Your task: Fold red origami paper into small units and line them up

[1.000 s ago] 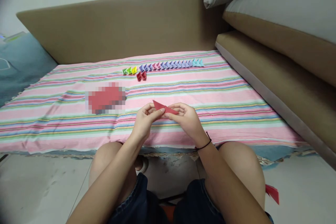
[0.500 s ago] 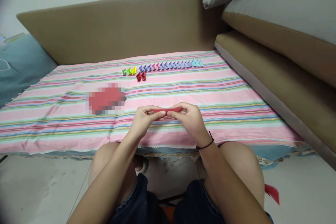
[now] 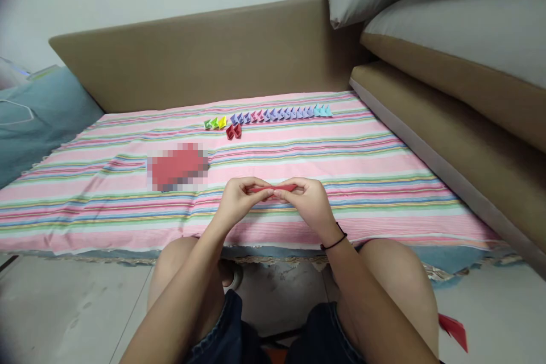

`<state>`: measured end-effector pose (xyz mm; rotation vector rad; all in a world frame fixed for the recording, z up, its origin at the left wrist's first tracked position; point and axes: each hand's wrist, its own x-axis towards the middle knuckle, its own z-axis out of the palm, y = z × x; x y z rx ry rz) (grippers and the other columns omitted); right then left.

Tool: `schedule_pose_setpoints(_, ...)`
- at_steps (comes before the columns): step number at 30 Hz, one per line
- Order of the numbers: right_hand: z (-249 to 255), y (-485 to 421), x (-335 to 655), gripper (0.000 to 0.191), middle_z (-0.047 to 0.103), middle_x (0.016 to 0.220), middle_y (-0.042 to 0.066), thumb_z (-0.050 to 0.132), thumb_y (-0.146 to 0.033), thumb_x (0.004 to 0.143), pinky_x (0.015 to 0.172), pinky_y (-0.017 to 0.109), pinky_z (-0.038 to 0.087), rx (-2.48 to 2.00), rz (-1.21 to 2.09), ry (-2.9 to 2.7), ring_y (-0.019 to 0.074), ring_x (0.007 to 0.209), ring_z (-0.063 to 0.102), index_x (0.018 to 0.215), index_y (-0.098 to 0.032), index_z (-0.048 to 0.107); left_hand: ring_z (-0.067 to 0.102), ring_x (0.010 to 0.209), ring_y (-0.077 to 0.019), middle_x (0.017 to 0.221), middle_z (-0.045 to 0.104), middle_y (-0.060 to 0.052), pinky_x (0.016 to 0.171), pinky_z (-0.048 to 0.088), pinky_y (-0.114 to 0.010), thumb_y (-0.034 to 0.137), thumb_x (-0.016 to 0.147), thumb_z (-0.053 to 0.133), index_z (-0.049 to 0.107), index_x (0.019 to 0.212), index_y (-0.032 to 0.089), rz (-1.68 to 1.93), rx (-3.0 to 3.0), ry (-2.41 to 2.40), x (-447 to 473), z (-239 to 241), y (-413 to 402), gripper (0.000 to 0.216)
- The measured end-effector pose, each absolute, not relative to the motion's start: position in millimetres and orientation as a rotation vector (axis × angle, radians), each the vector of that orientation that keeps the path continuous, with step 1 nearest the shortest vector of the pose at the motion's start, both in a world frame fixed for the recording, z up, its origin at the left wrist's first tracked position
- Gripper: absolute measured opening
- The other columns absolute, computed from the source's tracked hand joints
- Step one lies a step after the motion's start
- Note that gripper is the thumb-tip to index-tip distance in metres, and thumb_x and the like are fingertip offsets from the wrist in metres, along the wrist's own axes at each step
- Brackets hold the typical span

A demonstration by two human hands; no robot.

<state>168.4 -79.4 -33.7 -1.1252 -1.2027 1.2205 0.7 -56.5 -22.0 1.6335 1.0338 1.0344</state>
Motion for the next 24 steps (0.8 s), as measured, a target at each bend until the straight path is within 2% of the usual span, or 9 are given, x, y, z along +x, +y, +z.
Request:
schedule_pose_setpoints(4, -37, -75, 168, 0.031, 0.074, 0.075, 0.006, 0.079, -0.037, 0.060, 0.079, 0.039, 0.058, -1.072, 1.326, -1.116, 0.0234, 0.073, 0.071, 0.081, -0.015, 0.073, 0.065, 0.063, -0.0171, 0.068, 0.071, -0.007, 0.059, 0.051, -0.025, 0.026, 0.072, 0.068, 0.073, 0.077, 0.011, 1.058, 1.718, 1.113, -3, -23, -53, 0.016)
schedule_pose_setpoints(9, -43, -70, 168, 0.025, 0.074, 0.072, 0.005, 0.080, -0.031, 0.057, 0.074, 0.036, 0.060, -1.121, 1.202, -1.084, 0.0232, 0.069, 0.071, 0.076, -0.016, 0.073, 0.069, 0.070, -0.0190, 0.079, 0.074, -0.008, 0.066, 0.054, -0.027, 0.018, 0.070, 0.067, 0.073, 0.086, 0.013, 0.943, 1.649, 1.037, -7, -26, -47, 0.018)
schedule_pose_setpoints(12, -47, -68, 168, 0.024, 0.074, 0.071, 0.005, 0.079, -0.030, 0.058, 0.073, 0.036, 0.060, -1.119, 1.188, -1.105, 0.0233, 0.068, 0.071, 0.077, -0.016, 0.073, 0.069, 0.069, -0.0187, 0.077, 0.074, -0.008, 0.065, 0.054, -0.026, 0.015, 0.069, 0.065, 0.073, 0.084, 0.013, 0.954, 1.670, 1.097, -8, -29, -45, 0.017)
schedule_pose_setpoints(19, -50, -70, 169, 0.029, 0.074, 0.075, 0.006, 0.078, -0.036, 0.061, 0.075, 0.035, 0.059, -1.101, 1.195, -1.189, 0.0230, 0.073, 0.072, 0.081, -0.016, 0.071, 0.068, 0.073, -0.0204, 0.077, 0.074, -0.008, 0.062, 0.051, -0.024, 0.028, 0.061, 0.075, 0.073, 0.083, 0.012, 0.964, 1.699, 1.101, -8, -37, -44, 0.027)
schedule_pose_setpoints(22, -47, -72, 167, 0.035, 0.074, 0.078, 0.007, 0.080, -0.037, 0.057, 0.074, 0.035, 0.058, -1.098, 1.216, -1.254, 0.0234, 0.075, 0.071, 0.084, -0.015, 0.071, 0.067, 0.067, -0.0195, 0.070, 0.073, -0.008, 0.058, 0.049, -0.023, 0.028, 0.060, 0.076, 0.073, 0.079, 0.011, 0.972, 1.686, 1.110, -10, -39, -45, 0.025)
schedule_pose_setpoints(24, -47, -73, 164, 0.040, 0.074, 0.073, 0.007, 0.082, -0.036, 0.055, 0.069, 0.034, 0.058, -1.107, 1.232, -1.289, 0.0236, 0.071, 0.071, 0.086, -0.015, 0.070, 0.067, 0.064, -0.0184, 0.067, 0.072, -0.006, 0.056, 0.049, -0.023, 0.026, 0.059, 0.075, 0.073, 0.077, 0.012, 0.970, 1.673, 1.104, -13, -39, -47, 0.023)
